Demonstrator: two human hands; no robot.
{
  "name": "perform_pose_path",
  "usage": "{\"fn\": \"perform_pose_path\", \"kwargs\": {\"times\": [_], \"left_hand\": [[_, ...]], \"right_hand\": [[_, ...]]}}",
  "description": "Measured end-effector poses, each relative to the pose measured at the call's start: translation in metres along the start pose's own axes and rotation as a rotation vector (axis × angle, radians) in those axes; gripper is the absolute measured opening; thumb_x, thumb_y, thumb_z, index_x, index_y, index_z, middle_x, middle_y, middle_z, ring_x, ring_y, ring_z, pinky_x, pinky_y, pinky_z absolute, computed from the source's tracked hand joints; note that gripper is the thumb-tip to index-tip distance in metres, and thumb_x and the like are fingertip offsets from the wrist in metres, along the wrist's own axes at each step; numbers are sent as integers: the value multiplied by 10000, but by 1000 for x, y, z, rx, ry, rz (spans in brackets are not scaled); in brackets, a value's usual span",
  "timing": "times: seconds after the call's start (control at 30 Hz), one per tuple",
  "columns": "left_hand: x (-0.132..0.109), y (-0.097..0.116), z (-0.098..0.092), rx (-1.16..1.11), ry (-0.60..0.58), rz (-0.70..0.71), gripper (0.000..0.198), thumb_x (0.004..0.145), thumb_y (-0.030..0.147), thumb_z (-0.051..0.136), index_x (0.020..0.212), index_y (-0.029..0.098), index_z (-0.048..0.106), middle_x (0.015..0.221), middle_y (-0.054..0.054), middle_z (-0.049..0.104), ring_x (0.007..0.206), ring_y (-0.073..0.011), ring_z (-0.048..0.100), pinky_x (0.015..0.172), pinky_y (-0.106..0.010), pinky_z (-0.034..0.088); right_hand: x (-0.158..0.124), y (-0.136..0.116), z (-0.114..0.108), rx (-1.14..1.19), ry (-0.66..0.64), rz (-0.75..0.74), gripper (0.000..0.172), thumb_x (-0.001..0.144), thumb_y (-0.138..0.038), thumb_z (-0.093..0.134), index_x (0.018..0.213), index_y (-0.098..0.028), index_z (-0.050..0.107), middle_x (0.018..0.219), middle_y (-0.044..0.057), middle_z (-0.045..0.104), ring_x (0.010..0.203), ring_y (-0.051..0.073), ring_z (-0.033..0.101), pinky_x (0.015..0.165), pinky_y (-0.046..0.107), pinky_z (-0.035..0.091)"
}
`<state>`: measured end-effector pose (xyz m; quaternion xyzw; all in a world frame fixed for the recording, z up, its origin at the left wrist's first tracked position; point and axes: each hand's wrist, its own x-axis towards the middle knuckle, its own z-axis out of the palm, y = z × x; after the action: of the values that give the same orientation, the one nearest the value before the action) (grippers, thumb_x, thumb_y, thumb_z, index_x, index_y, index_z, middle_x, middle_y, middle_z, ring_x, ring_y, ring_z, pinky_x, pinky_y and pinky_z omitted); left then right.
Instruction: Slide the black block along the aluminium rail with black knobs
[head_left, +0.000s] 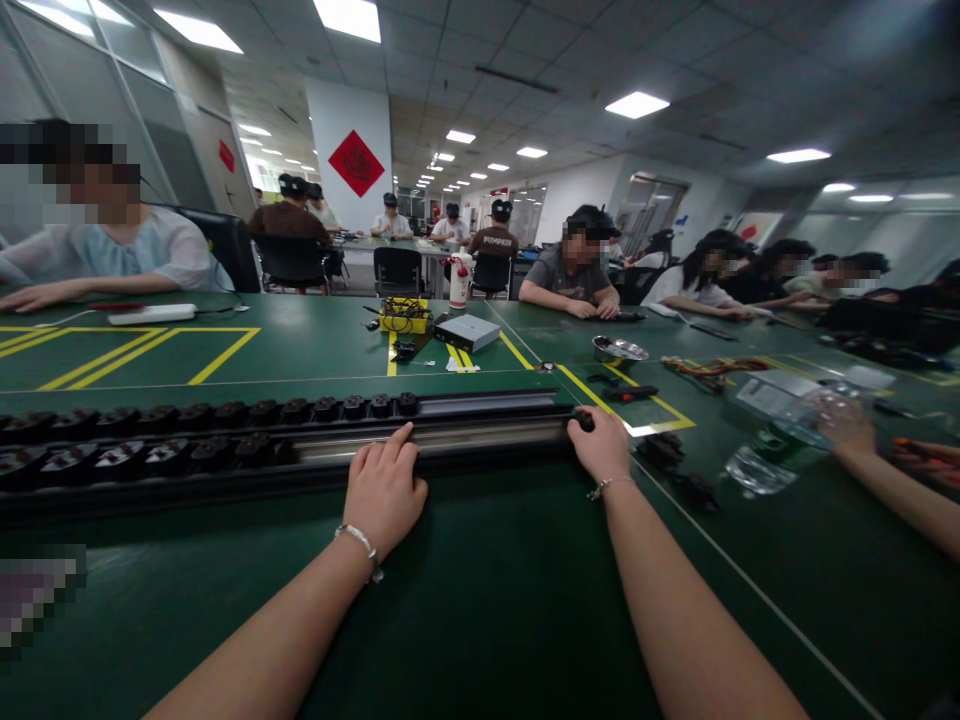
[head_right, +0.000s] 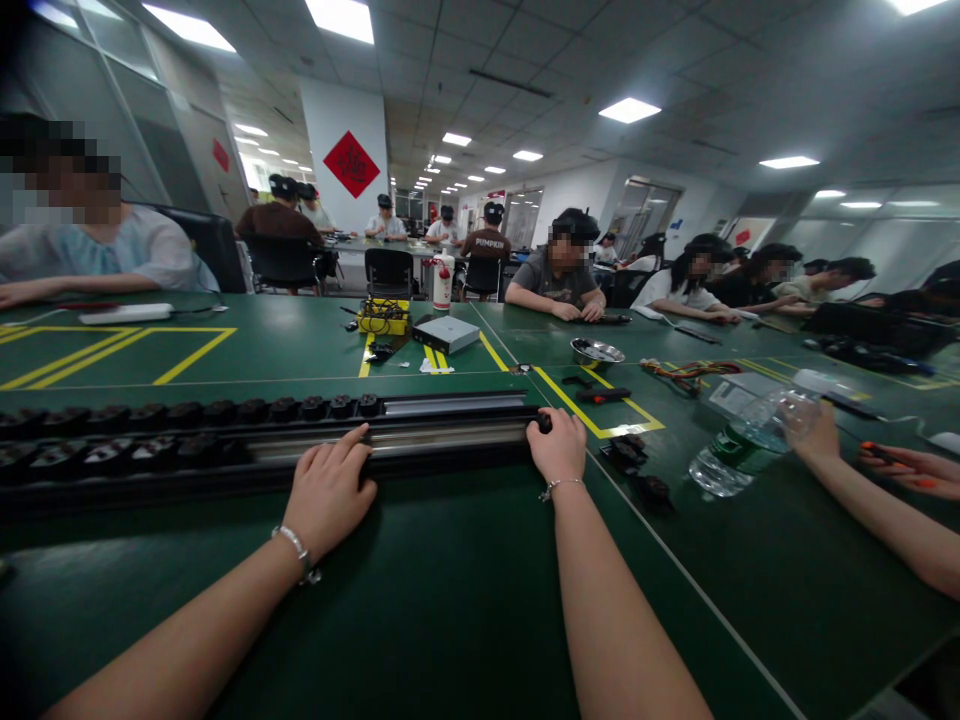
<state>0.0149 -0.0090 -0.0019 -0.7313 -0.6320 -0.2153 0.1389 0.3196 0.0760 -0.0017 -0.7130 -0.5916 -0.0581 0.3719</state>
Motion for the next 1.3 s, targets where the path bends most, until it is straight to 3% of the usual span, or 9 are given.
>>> {"fn": "perform_pose_path", "kwargs": {"times": [0.27,1.3], "left_hand": [[0,0,0,9,3,1,226,719,204,461,917,211,570,1325,-33,500,1000,-230,530,916,-405,336],[-1,1,-2,-4,-19,-7,262,729,205,447,956,215,578,1340,-35,485,1017,-234,525,942,-413,325]], "right_hand": [[2,1,1,-3,15,-42,281,724,-301,452,913,-184,623,914,62,618,923,210,524,925,376,357],[4,5,0,26,-9,68,342,731,-296,465,1006,-165,619,971,86,643,944,216,553,900,366,388]]}}
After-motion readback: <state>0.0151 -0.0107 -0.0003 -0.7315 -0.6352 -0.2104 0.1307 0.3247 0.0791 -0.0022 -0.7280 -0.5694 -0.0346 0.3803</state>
